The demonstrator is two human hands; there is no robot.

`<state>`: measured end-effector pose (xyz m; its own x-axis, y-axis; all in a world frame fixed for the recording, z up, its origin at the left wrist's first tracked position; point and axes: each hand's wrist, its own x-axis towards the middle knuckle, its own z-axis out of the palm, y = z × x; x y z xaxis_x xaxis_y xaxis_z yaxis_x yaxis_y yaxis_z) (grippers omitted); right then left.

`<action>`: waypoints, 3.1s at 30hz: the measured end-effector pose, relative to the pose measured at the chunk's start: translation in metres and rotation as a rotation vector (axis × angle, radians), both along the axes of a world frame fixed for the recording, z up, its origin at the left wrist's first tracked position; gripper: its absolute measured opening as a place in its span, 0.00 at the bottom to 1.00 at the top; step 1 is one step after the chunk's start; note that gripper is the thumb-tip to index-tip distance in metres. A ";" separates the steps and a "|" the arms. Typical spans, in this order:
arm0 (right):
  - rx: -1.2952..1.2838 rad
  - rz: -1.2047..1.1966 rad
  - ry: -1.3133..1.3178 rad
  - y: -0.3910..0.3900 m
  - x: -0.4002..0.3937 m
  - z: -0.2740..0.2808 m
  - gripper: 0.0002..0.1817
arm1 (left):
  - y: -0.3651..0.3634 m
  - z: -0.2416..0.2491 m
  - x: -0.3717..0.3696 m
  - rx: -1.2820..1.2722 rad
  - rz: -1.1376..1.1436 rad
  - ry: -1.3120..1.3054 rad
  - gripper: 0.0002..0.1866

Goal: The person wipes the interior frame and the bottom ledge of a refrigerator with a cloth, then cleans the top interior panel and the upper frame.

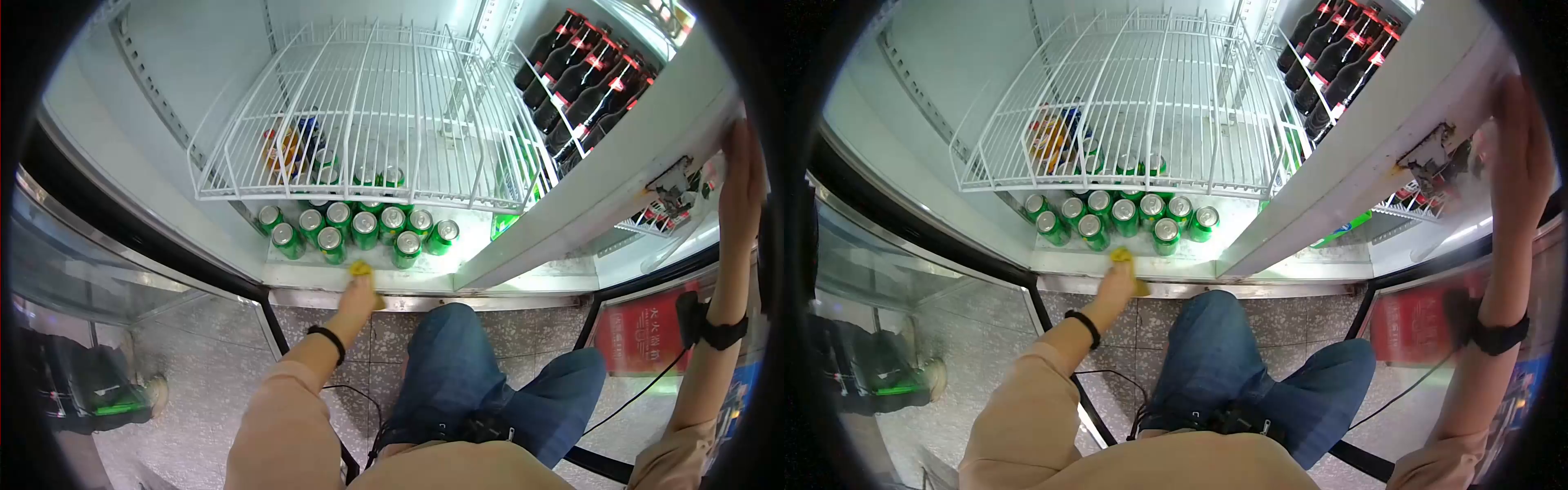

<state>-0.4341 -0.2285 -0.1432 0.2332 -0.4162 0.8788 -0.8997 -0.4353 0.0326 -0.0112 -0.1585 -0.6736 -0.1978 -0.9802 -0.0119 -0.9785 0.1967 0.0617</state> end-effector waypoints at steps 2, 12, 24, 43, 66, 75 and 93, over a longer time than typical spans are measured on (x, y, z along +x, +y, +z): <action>-0.038 -0.114 0.053 0.003 0.013 0.001 0.21 | 0.001 0.032 0.027 -0.018 0.067 -0.079 0.17; -0.160 -0.061 0.205 0.002 0.023 0.003 0.19 | -0.009 0.011 -0.097 0.163 -0.130 0.551 0.25; -0.101 -0.135 0.182 0.006 0.028 -0.003 0.21 | 0.012 0.007 0.014 -0.021 0.004 0.160 0.23; -0.081 -0.174 0.085 0.006 0.018 -0.003 0.17 | 0.030 -0.005 0.032 -0.111 0.252 -0.098 0.26; -0.182 -0.027 0.113 -0.023 -0.021 -0.002 0.18 | 0.009 -0.040 0.029 0.001 0.398 -0.230 0.26; -0.048 0.222 0.241 0.014 0.065 0.007 0.26 | 0.019 0.012 0.147 0.214 0.654 -0.121 0.30; -0.058 0.253 0.254 0.006 0.061 0.009 0.26 | 0.020 -0.009 0.112 0.172 0.589 -0.533 0.28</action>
<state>-0.3727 -0.2224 -0.1346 0.5368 -0.2688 0.7997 -0.7234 -0.6344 0.2724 0.1012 -0.1384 -0.6830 0.4249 -0.8974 -0.1187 -0.8249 -0.3299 -0.4591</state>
